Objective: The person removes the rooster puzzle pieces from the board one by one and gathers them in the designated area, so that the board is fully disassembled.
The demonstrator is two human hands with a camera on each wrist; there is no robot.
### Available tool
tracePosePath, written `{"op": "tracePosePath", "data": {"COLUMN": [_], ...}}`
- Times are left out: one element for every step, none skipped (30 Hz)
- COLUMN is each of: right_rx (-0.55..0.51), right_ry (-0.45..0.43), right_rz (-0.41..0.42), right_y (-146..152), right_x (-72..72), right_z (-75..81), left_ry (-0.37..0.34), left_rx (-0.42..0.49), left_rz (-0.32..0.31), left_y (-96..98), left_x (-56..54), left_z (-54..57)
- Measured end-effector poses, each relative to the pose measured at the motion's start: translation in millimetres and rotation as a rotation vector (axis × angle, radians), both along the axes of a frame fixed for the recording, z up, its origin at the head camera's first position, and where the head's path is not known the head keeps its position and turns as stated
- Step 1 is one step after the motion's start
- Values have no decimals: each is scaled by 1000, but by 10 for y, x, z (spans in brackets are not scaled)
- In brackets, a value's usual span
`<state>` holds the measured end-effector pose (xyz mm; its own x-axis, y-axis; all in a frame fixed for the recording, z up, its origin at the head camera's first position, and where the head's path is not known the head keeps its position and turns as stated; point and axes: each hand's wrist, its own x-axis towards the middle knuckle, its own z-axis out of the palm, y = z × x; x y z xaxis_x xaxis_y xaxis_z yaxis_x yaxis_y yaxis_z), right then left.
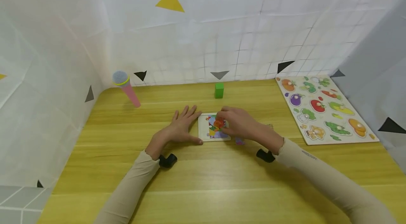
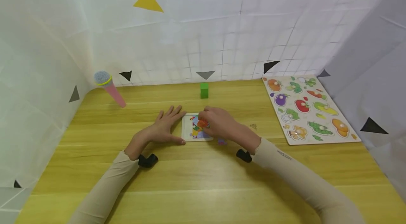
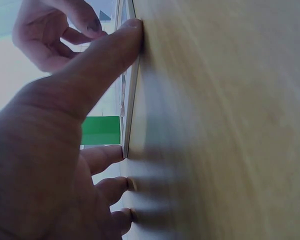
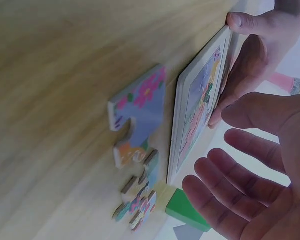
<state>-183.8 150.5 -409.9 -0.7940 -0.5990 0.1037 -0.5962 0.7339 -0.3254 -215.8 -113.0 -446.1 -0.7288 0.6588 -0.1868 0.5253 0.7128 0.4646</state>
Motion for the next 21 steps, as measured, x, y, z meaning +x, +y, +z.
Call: {"op": "tracePosePath", "data": {"right_rx": [3, 6, 5, 2, 0, 0, -4, -6, -8, -9, -9, -7, -4, 0, 6, 14, 21, 32, 42, 48, 56], "right_ry": [2, 5, 11, 16, 18, 19, 19, 18, 13, 8, 3, -3, -8, -14, -17, -19, -22, -20, -20, -19, -17], "right_rz": [2, 5, 11, 16, 21, 24, 26, 28, 30, 29, 28, 27, 26, 24, 23, 19, 17, 16, 15, 16, 16], "right_y": [-11, -22, -33, -46, -58, -69, -84, -99, -113, -127, -141, -155, -167, -179, -191, -203, -214, -225, -234, -244, -251], "right_x": [-17, -32, -48, -62, -75, -86, -97, -107, -117, -126, -136, -146, -155, -164, -174, -184, -193, -203, -211, -220, -227], "right_z": [-9, -19, -29, -35, -43, -48, -51, -54, -57, -59, -62, -66, -71, -76, -82, -88, -95, -101, -107, -111, -112], "left_ry": [-1, 0, 0, 2, 2, 2, 3, 2, 1, 2, 2, 3, 3, 2, 3, 3, 1, -2, -4, -3, -3], "left_rx": [1, 3, 6, 7, 9, 10, 12, 16, 18, 19, 21, 23, 26, 29, 31, 32, 33, 33, 33, 32, 32], "left_rz": [1, 0, -1, -2, -4, -5, -7, -7, -7, -7, -7, -8, -8, -8, -10, -12, -13, -14, -15, -16, -16], "left_y": [1, 1, 0, 0, -1, -1, -5, -8, -11, -11, -13, -13, -13, -13, -13, -12, -12, -11, -11, -11, -9], "left_x": [3, 3, 6, 6, 8, 9, 9, 12, 15, 13, 17, 14, 14, 16, 16, 15, 18, 18, 20, 21, 20], "left_z": [1, 1, 3, 4, 6, 8, 5, 7, 9, 4, 6, 2, 1, 1, -1, -3, 1, 1, 5, 6, 7]}}
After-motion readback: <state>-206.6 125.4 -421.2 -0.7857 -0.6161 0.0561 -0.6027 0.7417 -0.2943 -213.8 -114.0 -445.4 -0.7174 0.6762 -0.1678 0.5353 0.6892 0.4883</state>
